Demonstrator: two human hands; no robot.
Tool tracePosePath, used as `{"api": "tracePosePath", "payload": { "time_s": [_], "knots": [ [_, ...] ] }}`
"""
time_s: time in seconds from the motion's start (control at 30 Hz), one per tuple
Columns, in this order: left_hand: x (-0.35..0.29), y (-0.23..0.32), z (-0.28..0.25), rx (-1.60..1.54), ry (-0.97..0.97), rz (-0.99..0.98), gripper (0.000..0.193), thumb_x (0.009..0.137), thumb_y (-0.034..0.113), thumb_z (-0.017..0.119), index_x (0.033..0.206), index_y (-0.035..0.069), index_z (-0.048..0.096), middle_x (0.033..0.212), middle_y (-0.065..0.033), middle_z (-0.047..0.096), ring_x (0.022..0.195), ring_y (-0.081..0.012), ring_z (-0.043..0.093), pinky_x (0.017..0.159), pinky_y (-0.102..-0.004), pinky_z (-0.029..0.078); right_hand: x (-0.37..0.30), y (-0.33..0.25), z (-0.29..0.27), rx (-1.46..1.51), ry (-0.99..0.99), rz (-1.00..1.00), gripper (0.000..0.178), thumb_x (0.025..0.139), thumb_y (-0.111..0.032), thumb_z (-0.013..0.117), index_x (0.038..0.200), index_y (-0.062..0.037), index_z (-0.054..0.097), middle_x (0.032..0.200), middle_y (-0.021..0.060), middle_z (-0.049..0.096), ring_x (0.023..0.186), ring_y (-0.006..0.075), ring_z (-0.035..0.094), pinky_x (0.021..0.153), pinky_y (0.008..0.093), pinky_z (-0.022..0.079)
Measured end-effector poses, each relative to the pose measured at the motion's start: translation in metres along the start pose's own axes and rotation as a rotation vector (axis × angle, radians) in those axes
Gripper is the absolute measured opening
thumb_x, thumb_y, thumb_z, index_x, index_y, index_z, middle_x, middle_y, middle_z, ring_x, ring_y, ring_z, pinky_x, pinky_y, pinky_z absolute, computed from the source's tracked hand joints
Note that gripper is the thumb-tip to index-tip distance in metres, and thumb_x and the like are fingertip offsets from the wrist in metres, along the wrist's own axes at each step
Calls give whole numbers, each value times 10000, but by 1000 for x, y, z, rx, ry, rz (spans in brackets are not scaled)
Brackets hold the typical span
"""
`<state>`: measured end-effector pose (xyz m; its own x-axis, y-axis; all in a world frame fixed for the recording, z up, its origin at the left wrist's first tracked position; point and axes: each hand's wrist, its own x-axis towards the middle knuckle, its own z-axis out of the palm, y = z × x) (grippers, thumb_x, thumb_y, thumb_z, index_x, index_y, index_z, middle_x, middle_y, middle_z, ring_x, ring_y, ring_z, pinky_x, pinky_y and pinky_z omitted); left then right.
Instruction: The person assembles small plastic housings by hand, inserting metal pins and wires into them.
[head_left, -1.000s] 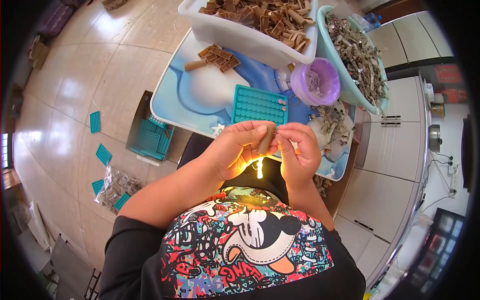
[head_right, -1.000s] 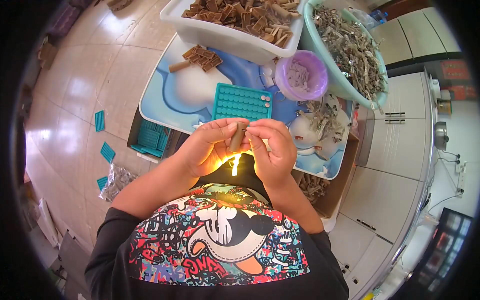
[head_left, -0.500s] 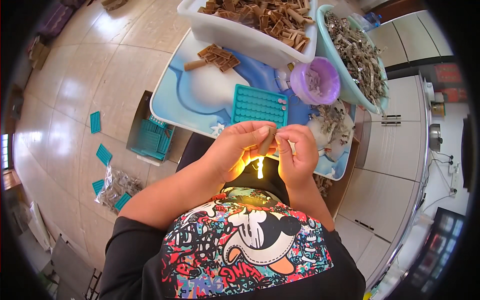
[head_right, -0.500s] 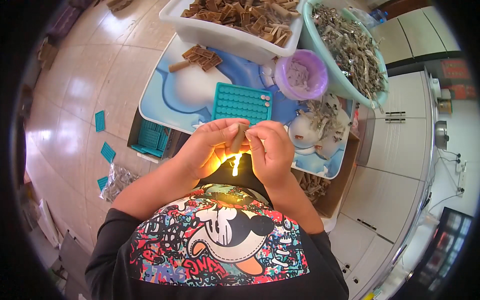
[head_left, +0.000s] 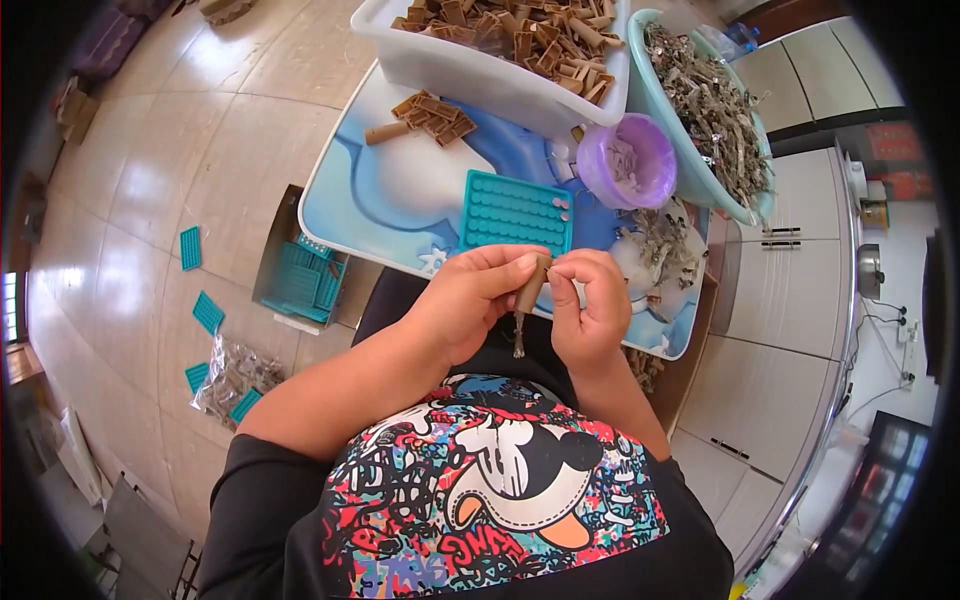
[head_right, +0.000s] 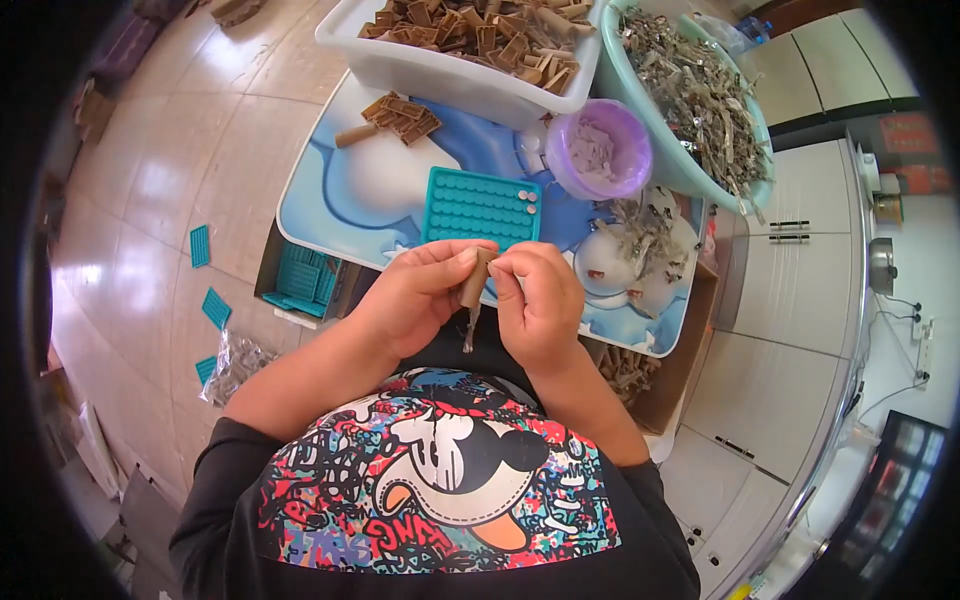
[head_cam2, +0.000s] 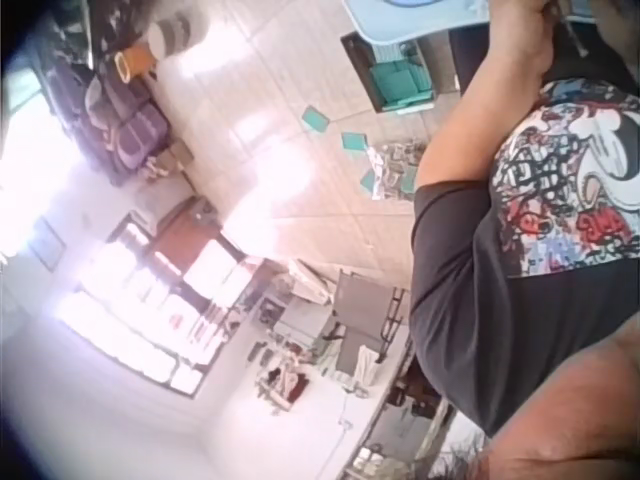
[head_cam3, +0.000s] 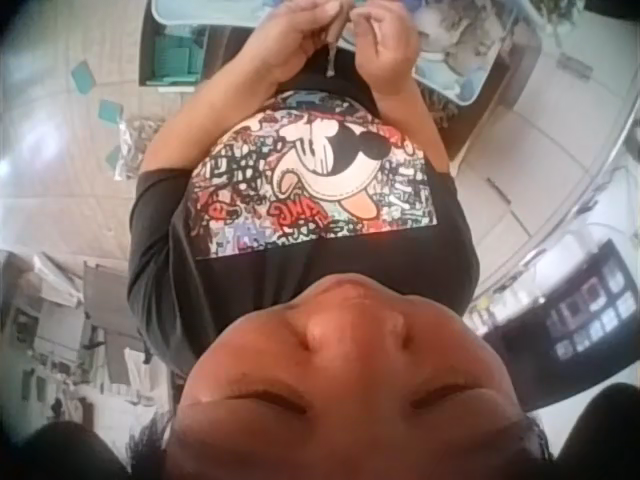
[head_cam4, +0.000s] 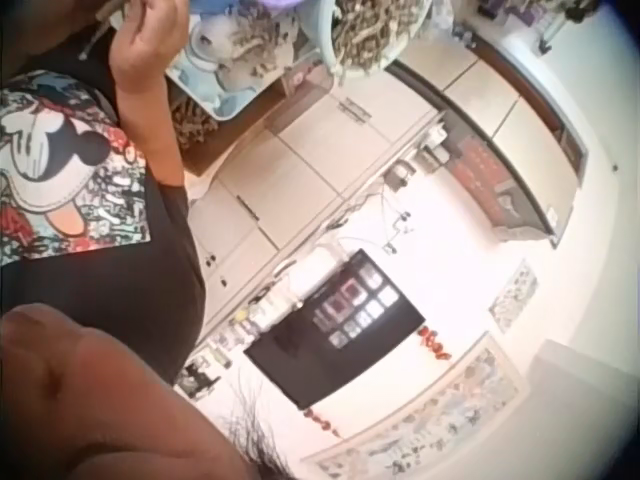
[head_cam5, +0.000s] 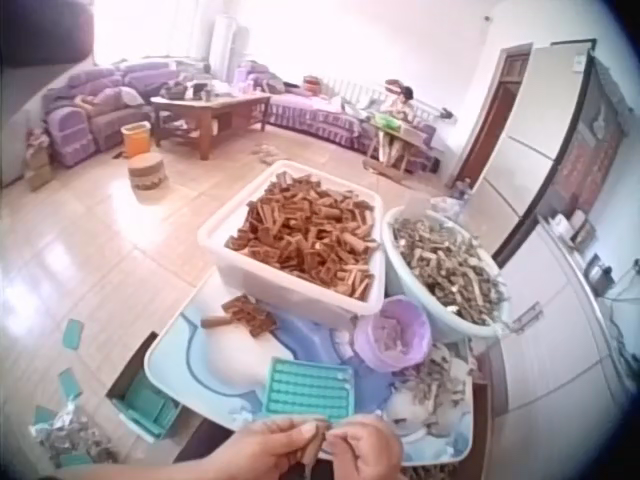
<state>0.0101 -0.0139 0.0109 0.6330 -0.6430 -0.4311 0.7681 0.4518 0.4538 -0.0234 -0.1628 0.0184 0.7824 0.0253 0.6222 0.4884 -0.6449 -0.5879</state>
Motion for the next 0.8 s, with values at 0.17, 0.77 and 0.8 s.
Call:
{"api": "tracePosePath", "payload": {
  "time_s": [0.17, 0.77, 0.8],
  "knots": [
    [1, -1, -3, 55, -27, 16, 282, 912, 178, 537, 1112, -19, 564, 816, -7, 586, 718, -89, 540, 675, -236, 450, -1, 1, 2, -2, 4, -1, 92, 775, 16, 629, 824, 0, 552, 753, 130, 580, 638, 260, 563, 550, 313, 448],
    [5, -4, -8, -67, 81, 103, 280, 925, 154, 512, 1164, 10, 508, 1019, -67, 606, 861, -123, 597, 782, -250, 495, -11, -20, -12, 298, -231, 588, 282, 811, -80, 646, 1068, -12, 553, 803, 87, 627, 757, 169, 605, 643, 276, 464],
    [5, -4, -6, -13, 107, 128, 287, 926, 158, 513, 1169, 6, 504, 1021, -68, 606, 879, -129, 597, 799, -259, 491, -14, -16, -13, 245, -228, 523, 314, 788, -53, 658, 1079, -21, 546, 789, 80, 626, 744, 177, 603, 644, 283, 463]
  ]
}}
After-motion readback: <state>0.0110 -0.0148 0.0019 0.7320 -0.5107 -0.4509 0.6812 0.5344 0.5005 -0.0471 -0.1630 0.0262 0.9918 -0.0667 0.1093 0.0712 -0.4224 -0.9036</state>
